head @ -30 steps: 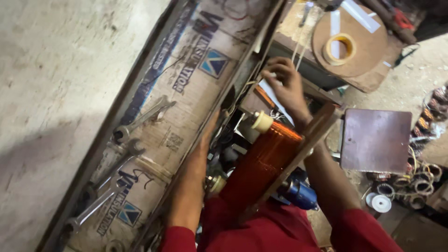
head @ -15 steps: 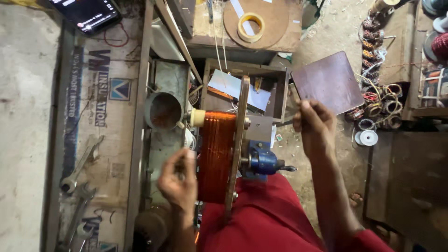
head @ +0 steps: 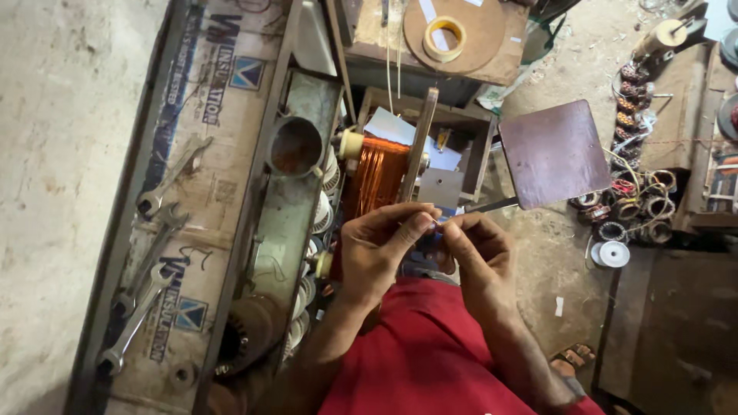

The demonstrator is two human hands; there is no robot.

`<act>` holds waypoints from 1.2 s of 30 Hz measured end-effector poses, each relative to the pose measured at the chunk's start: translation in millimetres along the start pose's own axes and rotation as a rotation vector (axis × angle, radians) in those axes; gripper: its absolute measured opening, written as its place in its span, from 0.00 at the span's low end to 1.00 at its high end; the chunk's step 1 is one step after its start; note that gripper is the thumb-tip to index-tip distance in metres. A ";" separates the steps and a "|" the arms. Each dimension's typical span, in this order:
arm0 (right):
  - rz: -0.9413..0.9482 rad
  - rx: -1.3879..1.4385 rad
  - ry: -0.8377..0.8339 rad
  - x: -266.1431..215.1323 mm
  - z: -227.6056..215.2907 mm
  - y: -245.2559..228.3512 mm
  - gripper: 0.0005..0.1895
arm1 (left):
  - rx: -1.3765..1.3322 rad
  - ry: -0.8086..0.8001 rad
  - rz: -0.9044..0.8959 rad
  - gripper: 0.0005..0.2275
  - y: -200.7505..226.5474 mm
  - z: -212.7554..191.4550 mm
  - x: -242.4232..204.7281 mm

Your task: The person operates a manual wire winding machine to wrap copper wire around a cylindrical core. They repeatedly turn the crank to wind the wire, pause to adjust the wire path, and occasionally retrieve a small white plastic piece from the floor to place on the core.

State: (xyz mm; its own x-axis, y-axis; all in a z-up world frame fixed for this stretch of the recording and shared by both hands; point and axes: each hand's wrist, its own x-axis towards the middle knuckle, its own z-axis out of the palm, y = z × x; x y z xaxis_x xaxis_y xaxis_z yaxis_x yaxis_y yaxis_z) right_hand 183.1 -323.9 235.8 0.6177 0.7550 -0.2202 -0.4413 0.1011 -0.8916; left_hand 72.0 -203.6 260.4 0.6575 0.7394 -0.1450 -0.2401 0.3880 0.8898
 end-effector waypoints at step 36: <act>-0.549 -0.887 -0.266 14.6 29.4 -32.6 0.21 | 0.292 0.036 -0.011 0.08 8.5 -20.6 -10.8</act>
State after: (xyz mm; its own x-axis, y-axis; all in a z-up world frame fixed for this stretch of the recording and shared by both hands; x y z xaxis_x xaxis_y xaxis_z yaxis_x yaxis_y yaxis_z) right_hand 187.3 -297.1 273.2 0.3795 0.8769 0.2952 0.5485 0.0438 -0.8350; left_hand 48.1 -197.0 260.6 0.6317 0.7572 -0.1663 -0.0139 0.2255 0.9741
